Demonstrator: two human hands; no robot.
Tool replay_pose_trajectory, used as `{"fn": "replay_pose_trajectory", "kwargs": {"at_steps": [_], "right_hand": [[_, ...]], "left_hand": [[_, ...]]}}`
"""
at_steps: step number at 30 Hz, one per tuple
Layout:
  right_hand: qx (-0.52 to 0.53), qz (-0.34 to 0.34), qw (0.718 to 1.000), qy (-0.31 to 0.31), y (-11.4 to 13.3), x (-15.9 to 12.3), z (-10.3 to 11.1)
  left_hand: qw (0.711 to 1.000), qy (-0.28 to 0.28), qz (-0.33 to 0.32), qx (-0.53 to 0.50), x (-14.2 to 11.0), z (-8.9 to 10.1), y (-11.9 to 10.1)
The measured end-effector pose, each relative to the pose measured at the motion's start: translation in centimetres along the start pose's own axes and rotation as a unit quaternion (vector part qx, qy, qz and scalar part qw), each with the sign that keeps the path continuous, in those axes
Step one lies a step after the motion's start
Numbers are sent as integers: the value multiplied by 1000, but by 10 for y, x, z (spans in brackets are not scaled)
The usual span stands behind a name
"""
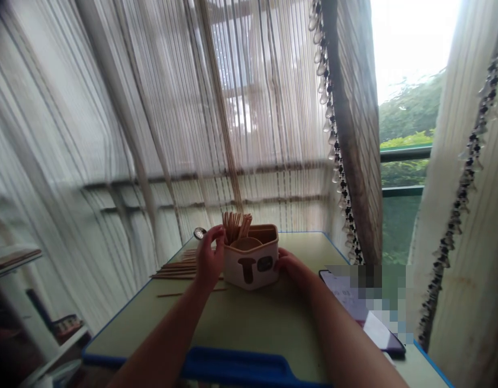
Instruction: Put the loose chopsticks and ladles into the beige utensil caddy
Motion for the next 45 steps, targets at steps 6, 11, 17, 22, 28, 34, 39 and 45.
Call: {"fn": "replay_pose_trajectory", "kwargs": {"at_steps": [6,11,17,22,28,34,39,45], "right_hand": [[14,-11,1000,2,-2,1,1],[5,-1,1000,3,-4,2,2],[-6,-2,1000,1,-2,0,0],[-15,6,1000,-2,-3,-1,1],[-5,8,1000,7,0,-4,0],[-16,8,1000,-4,-1,-3,2],[-13,6,1000,-1,0,-5,0],[-21,5,1000,-5,2,-7,-1]], "left_hand": [[986,124,-33,102,-1,3,-7],[984,136,12,117,-10,4,-9],[986,126,102,38,-3,-5,6],[981,147,124,-18,13,-11,10],[982,182,45,-10,6,-2,-3],[991,118,37,43,-4,6,-5],[996,68,-11,56,-6,12,-17],[980,177,-11,94,-10,7,-20]]}}
Point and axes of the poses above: each hand's wrist, its own x-axis towards the middle knuckle, its own z-axis out of the back of the hand, y = z × x, the point moved 1 cm from there along x, towards the middle knuckle, and after that the axes turned 6 degrees about -x, right-handed, at the moved point
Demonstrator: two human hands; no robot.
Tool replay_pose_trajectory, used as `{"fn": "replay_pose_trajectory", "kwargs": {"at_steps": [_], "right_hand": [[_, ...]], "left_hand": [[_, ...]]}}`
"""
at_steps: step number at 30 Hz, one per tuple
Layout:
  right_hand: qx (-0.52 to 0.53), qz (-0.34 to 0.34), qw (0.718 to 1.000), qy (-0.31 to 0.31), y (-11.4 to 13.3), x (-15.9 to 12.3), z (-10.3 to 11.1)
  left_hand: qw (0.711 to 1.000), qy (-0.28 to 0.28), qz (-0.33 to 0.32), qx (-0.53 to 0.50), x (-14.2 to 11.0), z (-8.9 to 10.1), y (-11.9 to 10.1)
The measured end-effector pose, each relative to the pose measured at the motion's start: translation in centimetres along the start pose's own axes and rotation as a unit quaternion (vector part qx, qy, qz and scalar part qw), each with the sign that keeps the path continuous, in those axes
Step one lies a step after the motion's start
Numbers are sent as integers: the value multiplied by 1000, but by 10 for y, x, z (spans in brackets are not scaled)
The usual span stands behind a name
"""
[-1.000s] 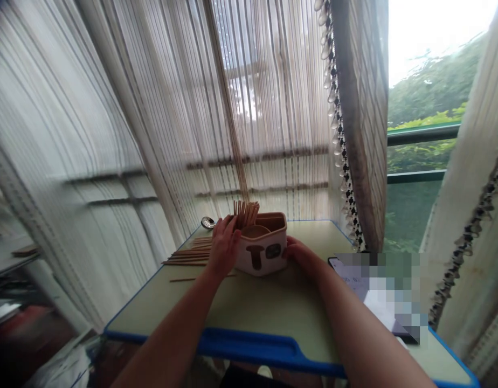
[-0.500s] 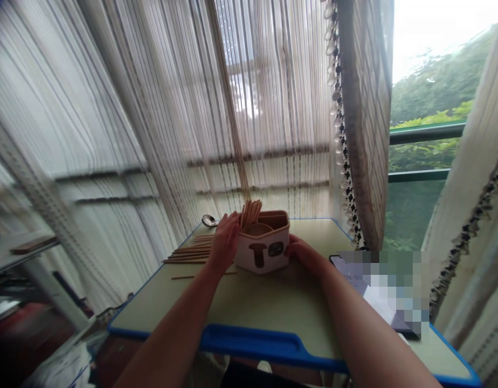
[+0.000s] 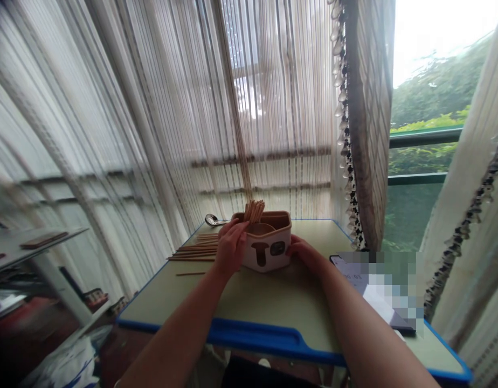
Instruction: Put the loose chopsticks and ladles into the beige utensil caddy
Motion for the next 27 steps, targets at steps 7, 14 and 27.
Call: {"fn": "replay_pose_trajectory", "kwargs": {"at_steps": [7,14,27], "right_hand": [[5,1,1000,6,1,-2,-2],[4,1,1000,4,2,-3,-2],[6,-19,1000,-5,-2,-2,4]], "left_hand": [[994,-113,7,-1,-1,6,3],[961,120,245,-36,-1,21,27],[865,452,214,22,-20,26,37]]}}
Point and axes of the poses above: each hand's wrist, its own x-axis towards the middle knuckle, its own z-axis out of the back of the hand, y = z × x, the point moved 1 cm from there along x, towards the middle knuckle, and after that the axes turned 6 degrees about -x, right-handed, at the moved point
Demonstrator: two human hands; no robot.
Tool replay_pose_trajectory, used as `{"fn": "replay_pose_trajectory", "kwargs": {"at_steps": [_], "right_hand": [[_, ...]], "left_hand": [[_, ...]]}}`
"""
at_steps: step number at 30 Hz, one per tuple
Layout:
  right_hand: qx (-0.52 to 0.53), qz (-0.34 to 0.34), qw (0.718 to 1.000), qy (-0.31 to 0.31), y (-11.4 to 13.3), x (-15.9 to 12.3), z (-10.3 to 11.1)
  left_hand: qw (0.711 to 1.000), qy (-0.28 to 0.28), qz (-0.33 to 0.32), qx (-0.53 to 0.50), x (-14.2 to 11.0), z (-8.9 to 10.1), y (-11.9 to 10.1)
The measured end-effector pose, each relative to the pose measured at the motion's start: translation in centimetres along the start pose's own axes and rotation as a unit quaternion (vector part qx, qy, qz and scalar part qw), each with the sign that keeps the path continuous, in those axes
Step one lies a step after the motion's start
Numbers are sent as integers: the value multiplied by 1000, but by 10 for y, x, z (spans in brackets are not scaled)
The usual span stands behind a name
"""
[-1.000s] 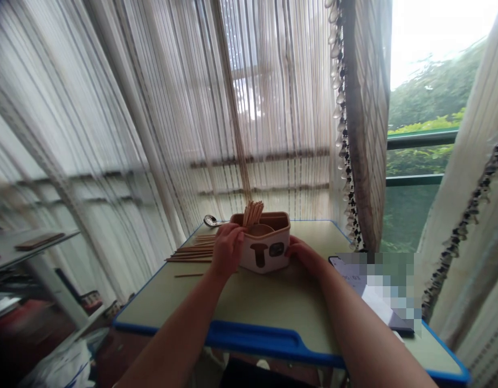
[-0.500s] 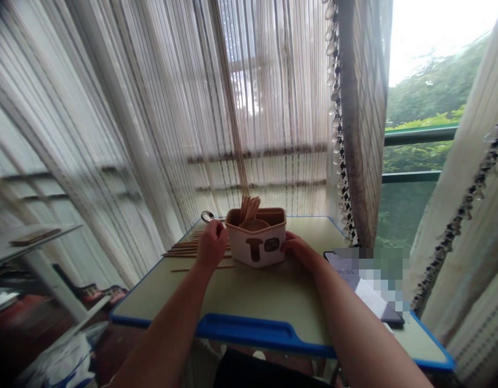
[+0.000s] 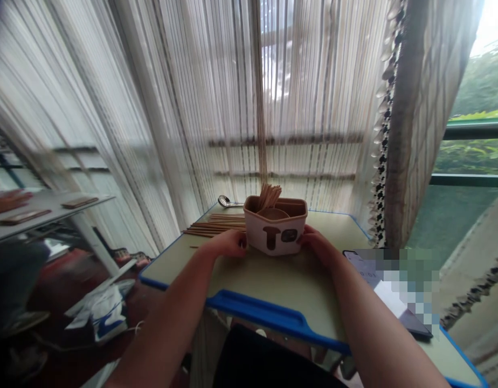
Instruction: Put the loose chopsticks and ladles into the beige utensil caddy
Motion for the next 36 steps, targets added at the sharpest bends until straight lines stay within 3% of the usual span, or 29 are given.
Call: {"fn": "replay_pose_trajectory", "kwargs": {"at_steps": [6,13,19,23,28,30,32,36], "right_hand": [[-17,-1,1000,-16,-2,1,2],[-20,-3,1000,-1,-4,3,4],[-39,-10,999,-17,1,0,0],[-30,-13,999,-16,1,0,-1],[13,-2,1000,-2,-5,4,3],[11,7,1000,0,-5,5,3],[8,13,1000,-2,-4,5,2],[18,11,1000,-5,-1,3,-2]], "left_hand": [[994,-5,54,93,-2,-5,-5],[993,-11,-1,116,-5,-9,-24],[996,-30,-75,35,-14,2,-41],[977,-114,-165,-79,-18,8,-47],[896,-200,-230,-322,-24,12,-52],[831,-221,-231,-455,-25,14,-51],[748,-244,-229,-573,-27,18,-48],[611,-278,-218,-708,-27,27,-42]]}}
Point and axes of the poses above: each hand's wrist, its own x-axis towards the middle knuckle, its own z-axis out of the back of the hand, y = z × x, the point moved 1 cm from there along x, towards the middle knuckle, and after that the axes turned 6 degrees about -x, right-handed, at the moved point
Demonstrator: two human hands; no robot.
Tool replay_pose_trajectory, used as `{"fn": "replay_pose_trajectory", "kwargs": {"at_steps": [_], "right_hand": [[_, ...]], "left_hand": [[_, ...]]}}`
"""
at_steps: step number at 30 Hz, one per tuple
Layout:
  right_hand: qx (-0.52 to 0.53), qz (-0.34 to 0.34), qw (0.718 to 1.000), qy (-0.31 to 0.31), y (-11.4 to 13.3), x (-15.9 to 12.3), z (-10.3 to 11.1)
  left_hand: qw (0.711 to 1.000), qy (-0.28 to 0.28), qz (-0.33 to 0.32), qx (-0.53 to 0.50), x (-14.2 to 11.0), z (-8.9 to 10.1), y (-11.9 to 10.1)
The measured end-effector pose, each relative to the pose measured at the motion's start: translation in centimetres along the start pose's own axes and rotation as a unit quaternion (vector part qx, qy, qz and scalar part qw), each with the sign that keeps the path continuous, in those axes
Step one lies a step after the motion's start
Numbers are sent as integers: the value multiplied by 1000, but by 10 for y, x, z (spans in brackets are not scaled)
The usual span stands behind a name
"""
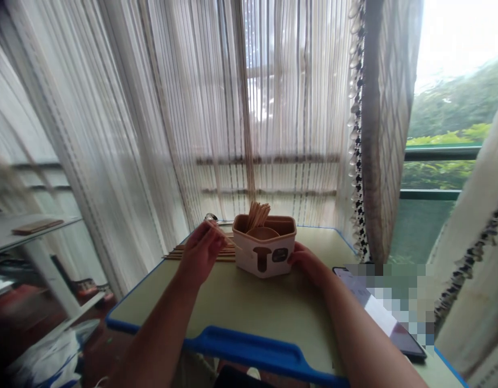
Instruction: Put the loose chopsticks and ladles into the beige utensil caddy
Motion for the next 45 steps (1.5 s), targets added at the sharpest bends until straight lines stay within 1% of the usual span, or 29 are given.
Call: {"fn": "replay_pose_trajectory", "kwargs": {"at_steps": [3,6,14,21,27,34,37,40,42,45], "right_hand": [[7,0,1000,9,-1,0,0],[-2,1,1000,9,-2,0,1],[7,8,1000,6,5,-4,-5],[7,6,1000,14,6,-2,-4],[-14,9,1000,9,10,-6,-7],[7,7,1000,16,4,-3,-3],[10,8,1000,16,1,-1,-1],[5,7,1000,14,0,-1,0],[-5,5,1000,10,0,0,1],[-17,4,1000,6,-1,2,1]], "left_hand": [[997,-28,-35,-59,4,2,-6],[993,-37,-74,-87,4,3,-13],[986,-26,-142,-86,1,2,-26],[984,-20,-118,-133,-2,-1,-29],[990,-25,-105,-94,-1,-3,-21],[994,-56,-78,-58,8,9,-8],[994,-80,-69,4,11,13,1],[983,-100,-53,147,11,15,14],[967,-89,-32,237,9,14,21],[951,-55,-30,301,6,10,27]]}}
Point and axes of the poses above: each hand's wrist, its own x-axis towards the middle knuckle, its own z-axis out of the back of the hand, y = z × x, the point moved 1 cm from there along x, towards the middle knuckle, and after that the axes turned 6 degrees about -x, right-handed, at the moved point
